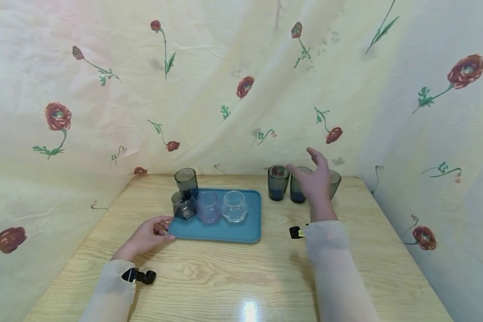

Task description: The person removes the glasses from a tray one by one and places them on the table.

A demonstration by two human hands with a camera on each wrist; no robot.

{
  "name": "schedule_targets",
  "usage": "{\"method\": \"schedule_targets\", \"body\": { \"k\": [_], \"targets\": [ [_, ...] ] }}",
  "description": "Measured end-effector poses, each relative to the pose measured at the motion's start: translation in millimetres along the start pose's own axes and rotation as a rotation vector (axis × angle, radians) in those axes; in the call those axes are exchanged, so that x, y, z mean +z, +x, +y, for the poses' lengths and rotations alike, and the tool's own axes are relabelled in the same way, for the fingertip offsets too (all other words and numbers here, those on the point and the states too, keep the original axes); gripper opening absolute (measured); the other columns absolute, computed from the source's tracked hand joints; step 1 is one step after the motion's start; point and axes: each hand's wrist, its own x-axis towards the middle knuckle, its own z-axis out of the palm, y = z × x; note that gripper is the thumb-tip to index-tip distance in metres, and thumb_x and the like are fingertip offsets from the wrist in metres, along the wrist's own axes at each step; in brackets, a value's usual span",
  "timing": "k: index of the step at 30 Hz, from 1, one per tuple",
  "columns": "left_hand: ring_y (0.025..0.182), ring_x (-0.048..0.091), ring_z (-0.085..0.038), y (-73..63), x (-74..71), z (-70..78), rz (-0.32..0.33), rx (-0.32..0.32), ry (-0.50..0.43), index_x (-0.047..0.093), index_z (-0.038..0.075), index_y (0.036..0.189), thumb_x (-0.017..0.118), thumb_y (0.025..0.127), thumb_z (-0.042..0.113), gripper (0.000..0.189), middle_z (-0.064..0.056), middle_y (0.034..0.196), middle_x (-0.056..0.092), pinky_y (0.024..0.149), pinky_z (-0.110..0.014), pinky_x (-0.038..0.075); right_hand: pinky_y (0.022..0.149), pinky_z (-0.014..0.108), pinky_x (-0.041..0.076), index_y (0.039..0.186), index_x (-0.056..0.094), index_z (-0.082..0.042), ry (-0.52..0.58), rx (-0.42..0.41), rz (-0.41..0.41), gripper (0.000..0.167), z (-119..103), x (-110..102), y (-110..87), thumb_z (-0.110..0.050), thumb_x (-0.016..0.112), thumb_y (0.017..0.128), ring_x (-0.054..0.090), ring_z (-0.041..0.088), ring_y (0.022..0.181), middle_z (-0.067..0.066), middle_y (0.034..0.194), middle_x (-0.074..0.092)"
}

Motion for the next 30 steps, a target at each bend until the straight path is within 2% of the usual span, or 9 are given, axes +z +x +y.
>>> {"method": "schedule_targets", "body": {
  "k": [9, 14, 17, 21, 25, 30],
  "targets": [
    [0.085, 0.057, -0.023, -0.8, 0.8, 2.7, 0.014, -0.010, 0.018, 0.060, 0.011, 0.147, 0.088, 0.088, 0.020, 0.066, -0.006, 0.105, 0.062, 0.072, -0.033, 0.049, 0.123, 0.049, 0.024, 0.161, 0.041, -0.017, 0.049, -0.075, -0.115, 0.087, -15, 38, -9.0, -0.039, 0.086, 0.090, 0.026, 0.023, 0.155, 0.003, 0.166, 0.038],
    [0.084, 0.057, -0.023, -1.0, 1.2, 3.9, 0.014, -0.014, 0.016, 0.060, 0.011, 0.147, 0.088, 0.088, 0.018, 0.065, -0.006, 0.104, 0.062, 0.071, -0.033, 0.049, 0.120, 0.053, 0.030, 0.160, 0.042, -0.016, 0.056, -0.127, -0.187, 0.085, -25, 63, -10.4, -0.037, 0.086, 0.090, 0.029, 0.024, 0.154, 0.002, 0.164, 0.040],
    [0.085, 0.057, -0.023, -0.8, 1.7, 4.3, 0.015, -0.018, 0.020, 0.060, 0.011, 0.147, 0.088, 0.088, 0.018, 0.065, -0.006, 0.105, 0.062, 0.073, -0.034, 0.049, 0.121, 0.054, 0.028, 0.160, 0.042, -0.016, 0.049, -0.150, -0.225, 0.083, -31, 77, -11.1, -0.033, 0.086, 0.091, 0.030, 0.026, 0.153, 0.002, 0.165, 0.039],
    [0.086, 0.056, -0.023, -0.4, 1.4, 3.4, 0.014, -0.025, 0.017, 0.060, 0.012, 0.147, 0.088, 0.088, 0.019, 0.066, -0.006, 0.106, 0.062, 0.074, -0.035, 0.049, 0.122, 0.053, 0.025, 0.161, 0.040, -0.018, 0.044, -0.148, -0.274, 0.084, -37, 95, -10.5, -0.033, 0.085, 0.091, 0.032, 0.026, 0.152, 0.004, 0.165, 0.039],
    [0.086, 0.056, -0.023, -0.5, 0.9, 2.5, 0.016, -0.030, 0.007, 0.060, 0.013, 0.147, 0.088, 0.088, 0.019, 0.066, -0.006, 0.106, 0.062, 0.073, -0.035, 0.049, 0.120, 0.054, 0.031, 0.161, 0.039, -0.019, 0.062, -0.134, -0.316, 0.087, -41, 114, -9.9, -0.035, 0.087, 0.090, 0.034, 0.026, 0.151, 0.005, 0.164, 0.039],
    [0.085, 0.056, -0.023, -0.4, 0.9, 3.1, 0.020, -0.031, 0.016, 0.060, 0.012, 0.147, 0.089, 0.088, 0.018, 0.066, -0.007, 0.105, 0.062, 0.071, -0.033, 0.049, 0.117, 0.054, 0.035, 0.160, 0.039, -0.021, 0.032, -0.137, -0.371, 0.086, -46, 134, -9.4, -0.035, 0.087, 0.089, 0.036, 0.025, 0.151, 0.004, 0.163, 0.040]
  ]
}}
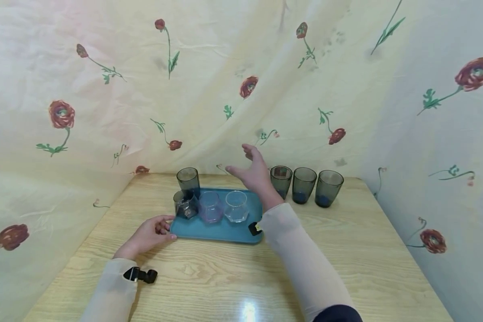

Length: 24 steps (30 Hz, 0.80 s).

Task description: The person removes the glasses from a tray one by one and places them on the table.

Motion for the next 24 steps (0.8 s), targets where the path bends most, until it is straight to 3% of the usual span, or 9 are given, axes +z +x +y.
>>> {"method": "schedule_targets", "body": {
  "k": [24],
  "targets": [
    [0.085, 0.057, -0.021, 2.0, -2.9, -2.3, -0.013, 0.020, 0.006, 0.059, 0.008, 0.148, 0.088, 0.088, 0.021, 0.067, -0.007, 0.106, 0.062, 0.072, -0.032, 0.049, 0.112, 0.052, 0.043, 0.162, 0.034, -0.018, -0.046, 0.086, -0.212, 0.096, -13, 84, 20.8, -0.034, 0.090, 0.086, 0.037, 0.032, 0.150, 0.011, 0.165, 0.035]
  ]
}}
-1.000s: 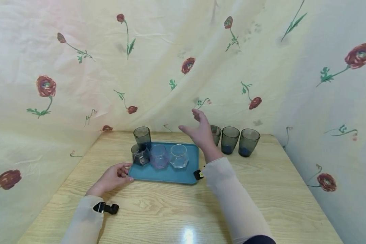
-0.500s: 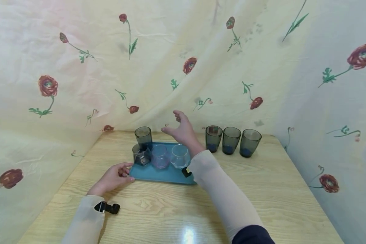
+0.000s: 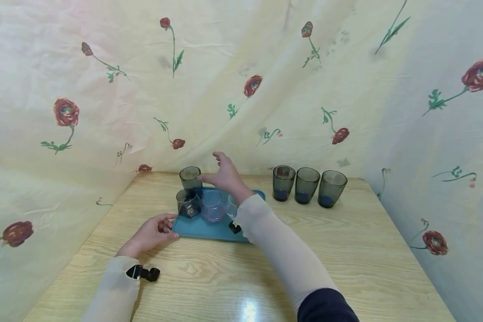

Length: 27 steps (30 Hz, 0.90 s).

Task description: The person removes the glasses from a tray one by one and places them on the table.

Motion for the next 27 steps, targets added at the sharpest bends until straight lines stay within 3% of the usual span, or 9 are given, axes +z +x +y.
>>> {"method": "schedule_targets", "body": {
  "k": [5, 14, 27],
  "targets": [
    [0.085, 0.058, -0.021, 2.7, 0.4, -0.8, 0.012, 0.008, 0.010, 0.060, 0.008, 0.147, 0.089, 0.088, 0.021, 0.066, -0.007, 0.105, 0.063, 0.074, -0.032, 0.050, 0.112, 0.053, 0.042, 0.163, 0.034, -0.015, -0.035, -0.002, -0.016, 0.095, -1, 10, 3.4, -0.031, 0.089, 0.087, 0.037, 0.035, 0.150, 0.013, 0.165, 0.035],
    [0.086, 0.058, -0.020, 0.1, 1.0, 0.0, 0.013, -0.016, 0.010, 0.060, 0.011, 0.147, 0.089, 0.088, 0.021, 0.066, -0.004, 0.105, 0.063, 0.075, -0.034, 0.049, 0.112, 0.052, 0.042, 0.164, 0.032, -0.014, -0.241, 0.003, -0.078, 0.099, -2, 32, 11.7, -0.033, 0.090, 0.086, 0.035, 0.035, 0.150, 0.015, 0.166, 0.034],
    [0.084, 0.058, -0.021, 2.8, 0.9, -0.6, 0.014, -0.015, 0.010, 0.061, 0.011, 0.146, 0.088, 0.088, 0.019, 0.065, -0.004, 0.103, 0.064, 0.074, -0.034, 0.050, 0.110, 0.051, 0.044, 0.163, 0.032, -0.009, -0.307, 0.046, -0.118, 0.098, 0, 55, 30.6, -0.033, 0.089, 0.087, 0.046, 0.036, 0.140, 0.021, 0.160, 0.039]
  ]
}}
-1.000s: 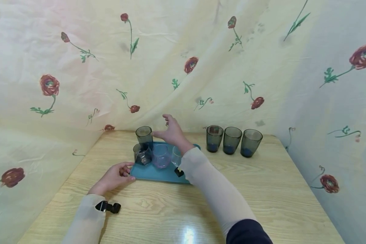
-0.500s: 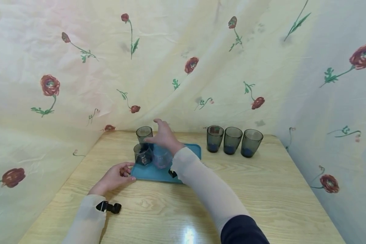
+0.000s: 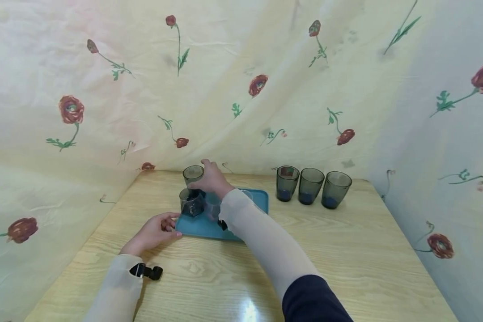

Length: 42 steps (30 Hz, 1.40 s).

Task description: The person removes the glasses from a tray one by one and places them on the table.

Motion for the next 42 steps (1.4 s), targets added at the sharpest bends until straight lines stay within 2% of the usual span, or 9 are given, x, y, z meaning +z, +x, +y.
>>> {"method": "schedule_targets", "body": {
  "k": [6, 15, 25, 33, 42],
  "targets": [
    [0.085, 0.058, -0.020, 0.9, -3.1, 0.1, -0.011, 0.004, 0.005, 0.060, 0.009, 0.147, 0.088, 0.088, 0.020, 0.066, -0.004, 0.105, 0.064, 0.074, -0.032, 0.050, 0.110, 0.049, 0.045, 0.164, 0.029, -0.009, -0.045, 0.017, -0.016, 0.100, 1, 9, 12.5, -0.033, 0.089, 0.087, 0.049, 0.035, 0.137, 0.020, 0.158, 0.039],
    [0.084, 0.058, -0.020, 1.5, -2.8, -0.5, -0.020, 0.005, -0.003, 0.061, 0.012, 0.146, 0.088, 0.088, 0.019, 0.064, -0.003, 0.103, 0.063, 0.074, -0.033, 0.049, 0.113, 0.049, 0.041, 0.165, 0.026, -0.007, -0.007, 0.047, -0.060, 0.101, 5, 11, 24.4, -0.033, 0.087, 0.089, 0.047, 0.036, 0.140, 0.021, 0.157, 0.042],
    [0.083, 0.057, -0.020, 0.9, -4.0, 2.3, -0.019, 0.006, -0.021, 0.061, 0.010, 0.146, 0.088, 0.088, 0.019, 0.065, -0.005, 0.103, 0.063, 0.073, -0.032, 0.048, 0.111, 0.050, 0.042, 0.163, 0.029, -0.003, 0.028, 0.039, -0.093, 0.095, 8, 13, 31.5, -0.031, 0.085, 0.092, 0.048, 0.037, 0.139, 0.022, 0.154, 0.047],
    [0.083, 0.058, -0.019, 1.6, -2.6, 0.6, -0.020, 0.005, -0.011, 0.061, 0.011, 0.146, 0.088, 0.089, 0.020, 0.064, -0.005, 0.104, 0.063, 0.073, -0.032, 0.049, 0.108, 0.050, 0.044, 0.158, 0.037, -0.004, 0.067, 0.037, -0.051, 0.085, 13, 15, 32.2, -0.028, 0.085, 0.092, 0.053, 0.036, 0.131, 0.021, 0.146, 0.052],
    [0.083, 0.058, -0.021, 1.6, -3.1, -1.2, -0.020, 0.001, -0.006, 0.062, 0.012, 0.145, 0.089, 0.088, 0.020, 0.064, -0.004, 0.103, 0.063, 0.073, -0.033, 0.049, 0.106, 0.049, 0.047, 0.153, 0.042, -0.002, 0.085, 0.021, -0.028, 0.081, 15, 12, 31.7, -0.025, 0.087, 0.090, 0.056, 0.035, 0.125, 0.023, 0.143, 0.055]
  ]
}}
